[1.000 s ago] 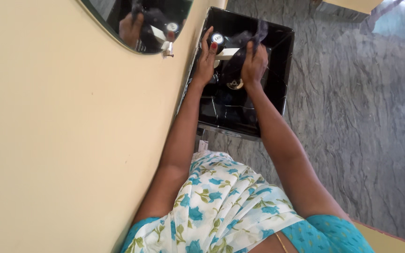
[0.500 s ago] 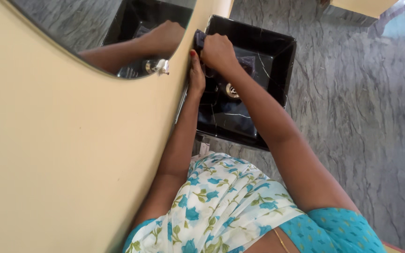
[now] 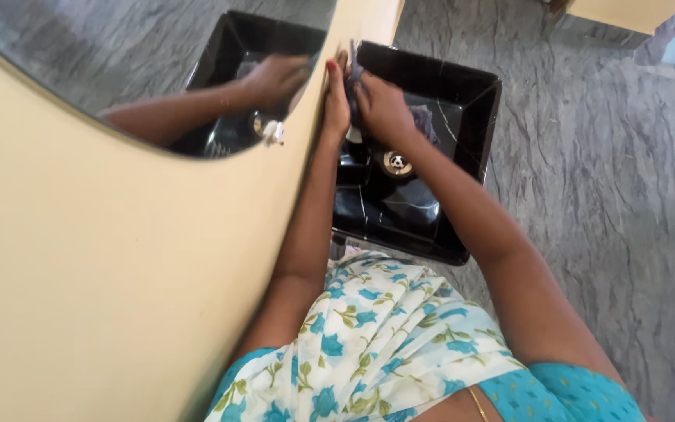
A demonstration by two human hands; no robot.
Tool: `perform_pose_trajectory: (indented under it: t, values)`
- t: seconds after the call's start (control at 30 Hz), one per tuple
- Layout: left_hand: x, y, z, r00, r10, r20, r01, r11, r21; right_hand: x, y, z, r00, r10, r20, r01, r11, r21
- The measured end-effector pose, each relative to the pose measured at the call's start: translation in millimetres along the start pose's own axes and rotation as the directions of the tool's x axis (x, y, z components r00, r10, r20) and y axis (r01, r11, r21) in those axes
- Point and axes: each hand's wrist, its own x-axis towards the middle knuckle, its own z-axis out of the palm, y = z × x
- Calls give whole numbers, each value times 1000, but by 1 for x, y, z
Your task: The person cleans a black bathroom sink using a dark cloth. They wipe the basin, faucet, and drain area repeatedly, rinsing and wringing the cloth under running water throughout the task.
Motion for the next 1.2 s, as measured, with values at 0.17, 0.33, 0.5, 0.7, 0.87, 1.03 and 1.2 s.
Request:
perform_pose_trajectory:
  t: [0.17, 0.33, 0.5, 0.7, 0.87, 1.03, 1.2]
  values:
    - [-25, 19, 4, 999, -1, -36, 4, 996, 87, -47, -35, -14, 890, -450, 68, 420, 755, -504]
    - [-41, 42, 11, 996, 90, -17, -86, 981, 171, -15, -33, 13, 967, -217, 132, 253, 802, -540]
    - [-42, 38, 14, 992, 129, 11, -130, 985, 112, 49, -2, 5, 961, 135, 242, -83, 974, -212]
    - [-37, 23, 14, 999, -2, 38, -2, 995, 96, 15, -23, -9, 923, 385, 25, -359, 880, -310]
    - [-36, 14, 15, 997, -36, 66, 36, 999, -2, -67, -44, -21, 989, 149, 21, -107, 797, -594]
    - [-45, 30, 24, 999, 23, 41, -28, 990, 137, -99, -29, -22, 922, -387, 21, 177, 374, -910]
    - [-56, 54, 32, 994, 60, 93, -89, 929, 358, -67, -15, -13, 986, -110, 126, 164, 484, -860]
